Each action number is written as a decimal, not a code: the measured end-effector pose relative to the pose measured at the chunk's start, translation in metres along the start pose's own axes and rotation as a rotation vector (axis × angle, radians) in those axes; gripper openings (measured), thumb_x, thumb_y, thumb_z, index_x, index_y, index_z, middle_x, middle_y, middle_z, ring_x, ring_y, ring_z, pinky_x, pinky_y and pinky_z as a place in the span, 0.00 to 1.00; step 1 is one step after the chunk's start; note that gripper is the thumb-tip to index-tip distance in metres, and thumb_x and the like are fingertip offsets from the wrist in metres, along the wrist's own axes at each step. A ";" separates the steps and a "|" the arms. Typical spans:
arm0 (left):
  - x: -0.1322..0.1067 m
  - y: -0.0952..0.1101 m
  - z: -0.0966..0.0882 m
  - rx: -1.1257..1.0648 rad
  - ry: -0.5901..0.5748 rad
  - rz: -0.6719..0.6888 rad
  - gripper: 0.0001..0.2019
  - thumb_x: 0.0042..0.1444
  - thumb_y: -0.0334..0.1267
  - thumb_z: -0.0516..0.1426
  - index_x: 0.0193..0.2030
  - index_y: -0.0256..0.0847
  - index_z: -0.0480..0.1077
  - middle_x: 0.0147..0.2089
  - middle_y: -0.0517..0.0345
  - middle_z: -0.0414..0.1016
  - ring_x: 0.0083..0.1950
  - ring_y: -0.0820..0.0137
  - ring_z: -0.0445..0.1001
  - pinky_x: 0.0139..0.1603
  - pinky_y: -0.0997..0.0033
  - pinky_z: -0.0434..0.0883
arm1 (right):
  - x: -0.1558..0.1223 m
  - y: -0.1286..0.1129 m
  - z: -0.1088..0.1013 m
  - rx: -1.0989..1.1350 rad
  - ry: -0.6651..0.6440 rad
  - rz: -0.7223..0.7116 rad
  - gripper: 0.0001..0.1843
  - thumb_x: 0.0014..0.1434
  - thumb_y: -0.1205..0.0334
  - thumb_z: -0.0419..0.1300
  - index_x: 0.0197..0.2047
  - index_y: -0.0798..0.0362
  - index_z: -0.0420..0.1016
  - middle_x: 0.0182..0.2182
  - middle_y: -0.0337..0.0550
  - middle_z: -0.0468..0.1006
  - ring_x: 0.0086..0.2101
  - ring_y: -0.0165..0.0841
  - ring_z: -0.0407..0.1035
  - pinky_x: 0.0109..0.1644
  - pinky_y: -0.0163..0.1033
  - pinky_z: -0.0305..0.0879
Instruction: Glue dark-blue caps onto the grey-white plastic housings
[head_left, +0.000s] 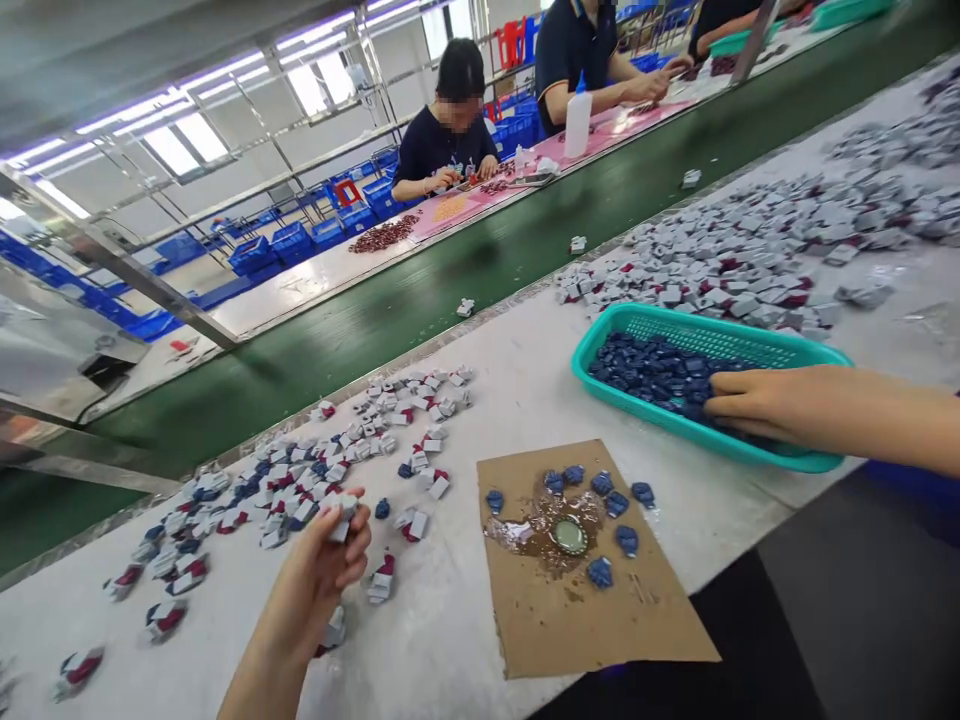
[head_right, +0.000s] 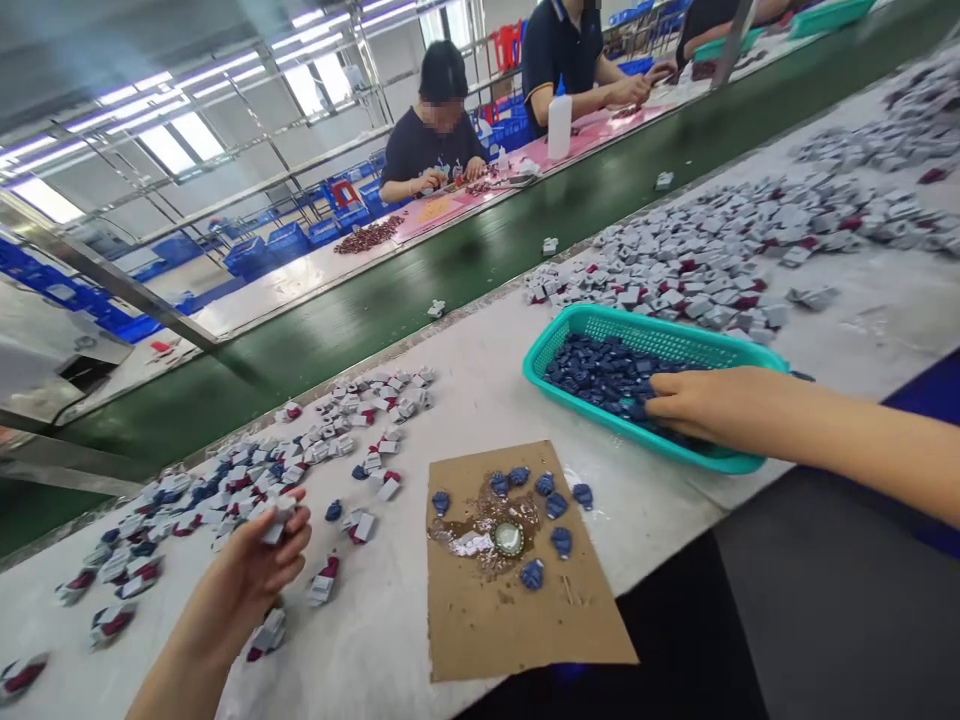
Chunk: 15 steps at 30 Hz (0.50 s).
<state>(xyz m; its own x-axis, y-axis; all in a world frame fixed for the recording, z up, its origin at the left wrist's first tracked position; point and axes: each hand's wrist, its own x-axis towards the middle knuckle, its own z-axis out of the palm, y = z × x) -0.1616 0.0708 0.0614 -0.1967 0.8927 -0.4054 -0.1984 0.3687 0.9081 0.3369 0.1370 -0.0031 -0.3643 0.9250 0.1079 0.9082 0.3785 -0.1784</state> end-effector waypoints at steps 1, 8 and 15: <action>-0.009 -0.007 -0.001 -0.072 0.025 -0.030 0.21 0.44 0.45 0.70 0.41 0.40 0.71 0.29 0.65 0.63 0.23 0.79 0.57 0.16 0.83 0.57 | 0.003 0.004 -0.006 -0.016 -0.055 -0.019 0.15 0.67 0.56 0.58 0.32 0.48 0.83 0.31 0.41 0.77 0.28 0.29 0.70 0.30 0.34 0.59; -0.029 -0.064 0.006 -0.251 0.217 -0.029 0.33 0.32 0.49 0.77 0.47 0.43 0.77 0.37 0.53 0.80 0.34 0.68 0.74 0.18 0.82 0.62 | 0.003 0.022 -0.027 -0.104 -0.128 0.093 0.20 0.69 0.50 0.51 0.50 0.51 0.79 0.46 0.52 0.77 0.35 0.37 0.74 0.33 0.39 0.62; -0.033 -0.094 0.045 -0.294 0.238 -0.039 0.31 0.29 0.61 0.74 0.35 0.38 0.80 0.29 0.53 0.80 0.24 0.74 0.67 0.15 0.84 0.56 | 0.000 0.016 -0.025 -0.087 -0.183 0.066 0.20 0.66 0.48 0.53 0.51 0.47 0.78 0.47 0.51 0.75 0.37 0.41 0.73 0.31 0.40 0.62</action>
<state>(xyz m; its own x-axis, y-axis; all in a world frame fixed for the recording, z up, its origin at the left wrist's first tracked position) -0.0931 0.0185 -0.0056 -0.3938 0.7816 -0.4838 -0.4703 0.2808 0.8366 0.3566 0.1426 0.0187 -0.3276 0.9413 -0.0818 0.9428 0.3201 -0.0933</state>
